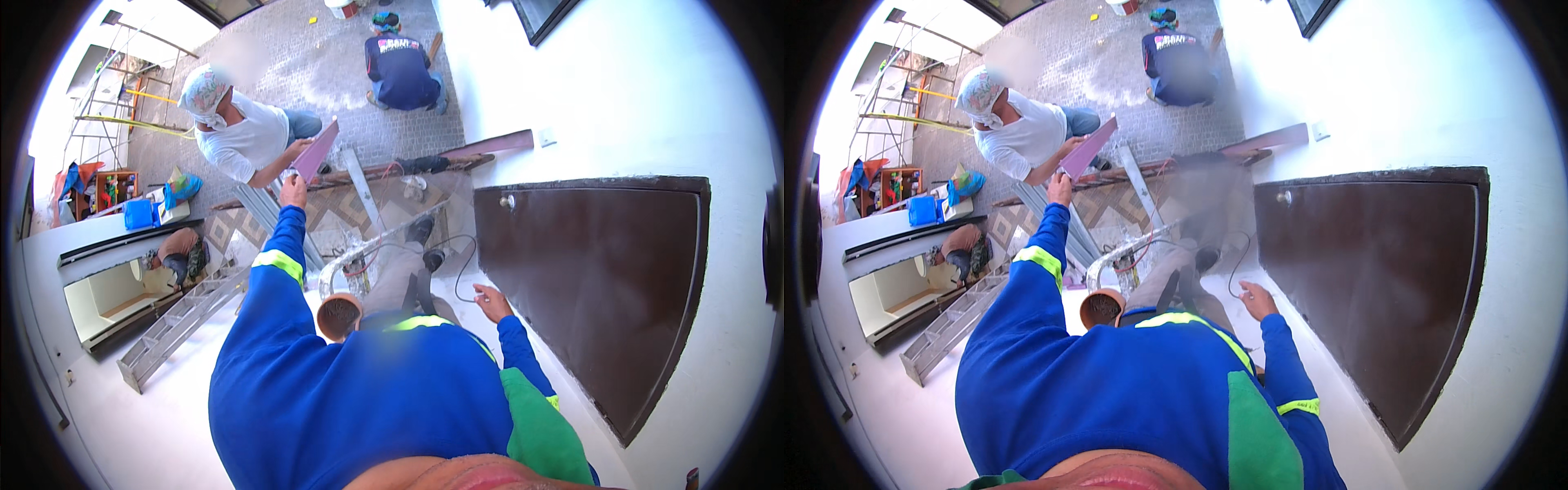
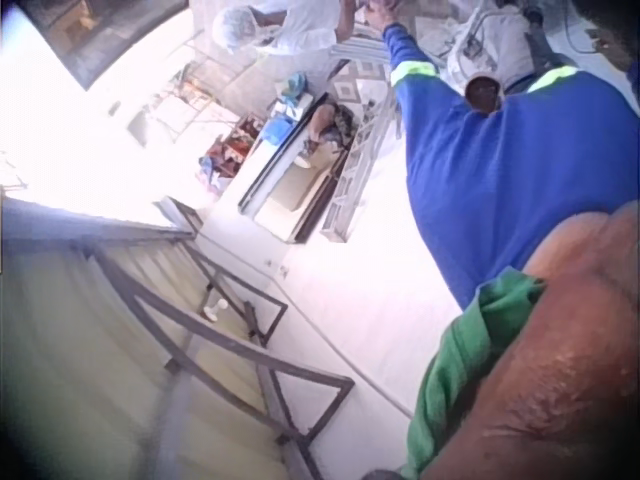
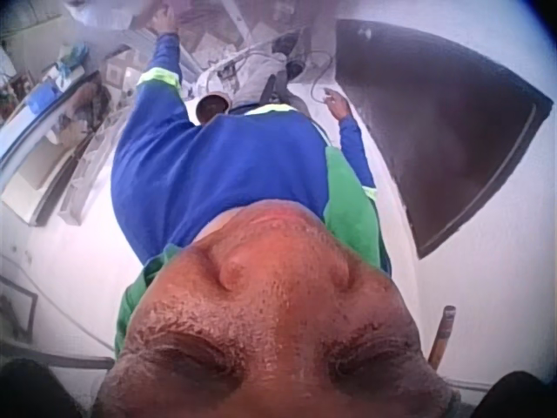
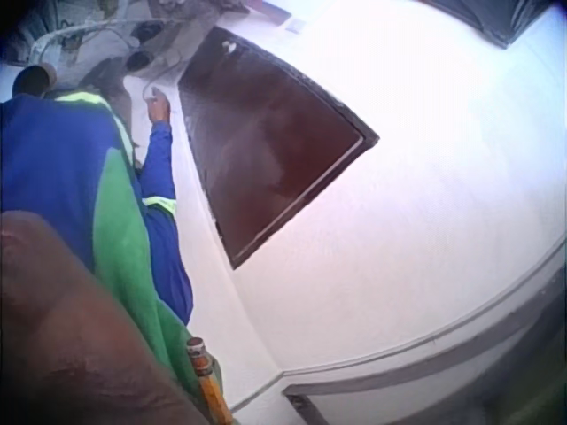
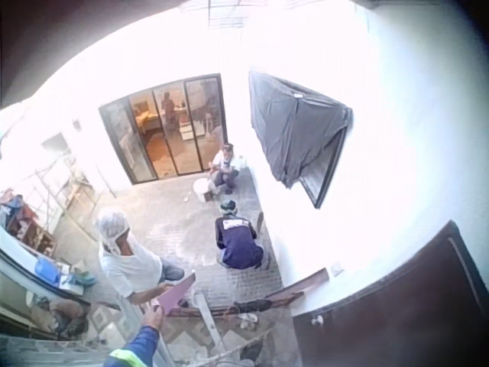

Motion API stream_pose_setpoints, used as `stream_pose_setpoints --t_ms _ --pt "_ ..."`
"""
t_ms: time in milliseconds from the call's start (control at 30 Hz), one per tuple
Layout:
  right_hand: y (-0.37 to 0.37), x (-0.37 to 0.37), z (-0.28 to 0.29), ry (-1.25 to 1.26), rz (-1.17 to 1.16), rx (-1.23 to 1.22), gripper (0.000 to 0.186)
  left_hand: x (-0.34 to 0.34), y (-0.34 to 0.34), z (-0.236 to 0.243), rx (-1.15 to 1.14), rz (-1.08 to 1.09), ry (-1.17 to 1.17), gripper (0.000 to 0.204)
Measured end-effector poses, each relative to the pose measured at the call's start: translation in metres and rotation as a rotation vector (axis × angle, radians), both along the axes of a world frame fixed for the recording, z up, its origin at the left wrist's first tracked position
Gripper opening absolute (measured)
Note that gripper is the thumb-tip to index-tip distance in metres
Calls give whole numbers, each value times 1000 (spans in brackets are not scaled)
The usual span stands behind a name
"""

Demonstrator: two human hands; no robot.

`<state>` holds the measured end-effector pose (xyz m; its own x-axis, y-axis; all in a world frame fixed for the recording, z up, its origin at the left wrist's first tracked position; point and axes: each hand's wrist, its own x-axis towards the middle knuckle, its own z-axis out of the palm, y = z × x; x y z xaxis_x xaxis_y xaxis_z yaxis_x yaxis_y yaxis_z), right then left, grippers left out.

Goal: The person prepares a power drill, positions a long pink molding strip against the upper wall near the ceiling, and drills into the wall to secure the strip. Other workers are visible in the background.

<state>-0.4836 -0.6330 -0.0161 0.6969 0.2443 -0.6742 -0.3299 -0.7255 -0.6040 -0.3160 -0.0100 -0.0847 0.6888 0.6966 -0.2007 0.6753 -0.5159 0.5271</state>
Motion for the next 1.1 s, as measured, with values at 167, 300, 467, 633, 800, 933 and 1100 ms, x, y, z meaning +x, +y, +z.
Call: stream_pose_setpoints --t_ms 167,300,467,633,800,933,1100 --pt "1 -14 7 59 20 -1 43 25 -25 -2 67 -148 223 42" --pt "-1 -25 15 144 4 -28 44 31 -34 -1 177 -138 298 35" --pt "-12 -36 19 91 -40 -14 44 40 -20 24 292 -164 83 27" --pt "-16 -38 13 48 -30 -20 42 89 -12 88 364 -304 -235 23" --pt "-8 -25 13 -21 -7 38 43 139 -45 163 433 -624 -261 21" --pt "4 -9 19 -53 25 49 42 158 -95 210 480 -919 -334 20" --pt "22 22 34 -169 70 61 42 188 -132 256 778 -1208 -319 15"
